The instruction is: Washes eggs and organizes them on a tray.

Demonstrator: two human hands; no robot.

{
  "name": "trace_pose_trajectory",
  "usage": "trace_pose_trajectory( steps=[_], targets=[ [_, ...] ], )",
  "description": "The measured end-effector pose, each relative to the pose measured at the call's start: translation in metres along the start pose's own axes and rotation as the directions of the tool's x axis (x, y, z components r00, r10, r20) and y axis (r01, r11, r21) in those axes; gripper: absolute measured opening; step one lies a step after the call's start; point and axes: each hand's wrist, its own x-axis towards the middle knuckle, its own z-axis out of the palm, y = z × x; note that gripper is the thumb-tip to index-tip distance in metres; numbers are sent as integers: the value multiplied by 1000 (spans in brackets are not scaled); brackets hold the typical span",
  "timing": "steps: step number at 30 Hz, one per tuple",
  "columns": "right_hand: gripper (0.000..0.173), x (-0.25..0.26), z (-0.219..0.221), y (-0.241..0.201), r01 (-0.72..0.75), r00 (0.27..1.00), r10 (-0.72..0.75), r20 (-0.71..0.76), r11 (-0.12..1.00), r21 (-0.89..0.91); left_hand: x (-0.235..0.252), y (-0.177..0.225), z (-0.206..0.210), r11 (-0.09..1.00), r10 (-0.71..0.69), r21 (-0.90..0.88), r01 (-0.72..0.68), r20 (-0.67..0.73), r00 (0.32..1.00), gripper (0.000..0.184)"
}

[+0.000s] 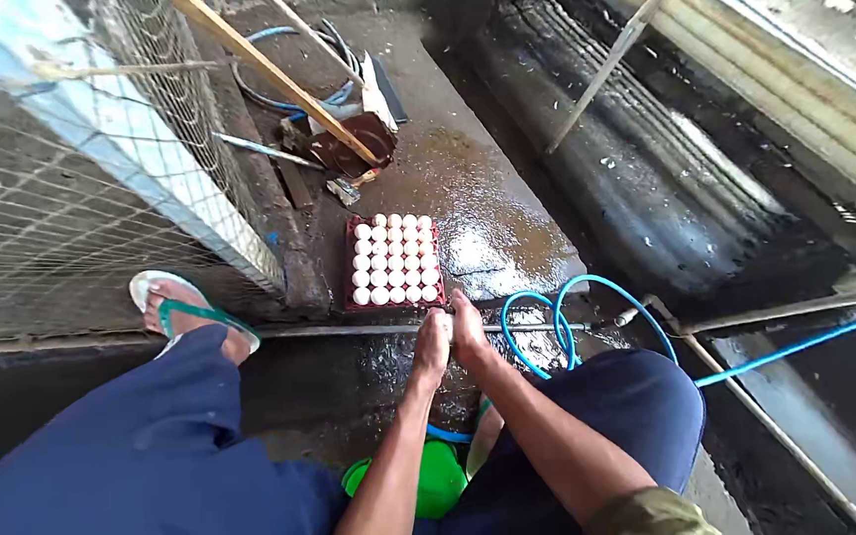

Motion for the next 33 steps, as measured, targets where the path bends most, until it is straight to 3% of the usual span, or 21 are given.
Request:
trace_pose_trajectory(
  steps=[4,7,10,11,13,15,17,19,21,22,25,27,29,31,33],
  targets=[
    [56,-22,-1,12,293,954,-282,105,950,-106,-8,16,-1,998,-66,7,66,-25,998,45],
    [53,4,-2,7,165,986,-165,2,983,-84,3,-6,1,998,34,-43,-34,-6,999,55],
    [56,-24,2,8,306,951,-298,81,944,-120,16,-27,3,974,222,-38,-225,-58,973,41],
    [56,-23,1,10,336,941,-327,92,934,-120,9,-20,1,981,170,-90,-173,-43,984,42],
    [56,-6,-2,4,259,966,-256,36,962,-92,0,-6,-1,991,39,-131,-38,5,999,53],
    [56,-6,0,1,167,986,-167,4,985,-52,-1,-5,0,992,65,-106,-66,-18,998,53],
    [57,-21,2,7,266,964,-262,57,960,-92,3,-12,0,980,179,-75,-182,-47,983,43],
    [57,-15,-1,9,286,958,-282,55,954,-91,0,-10,-2,988,75,-133,-74,3,997,46],
    [57,3,-4,0,139,990,-139,-6,990,-13,-2,0,1,990,-27,-141,30,24,999,53],
    [55,1,-3,-1,106,994,-106,-24,994,-6,-2,1,2,992,-14,-129,14,6,1000,52],
    [55,-16,-3,7,247,969,-246,28,968,-48,0,-3,-1,990,100,-99,-98,19,995,48],
    [58,-2,-7,4,157,987,-156,23,988,-11,0,-5,-1,992,22,-123,-15,57,998,53],
    [56,2,-6,-1,57,998,-57,-12,998,28,2,-4,3,993,32,-118,-28,24,999,48],
    [55,-16,-1,6,198,980,-199,-8,980,-28,1,-5,0,988,132,-85,-131,3,991,44],
    [58,-13,-1,12,248,969,-247,12,969,-25,0,-7,-4,988,80,-132,-74,43,996,48]
  ],
)
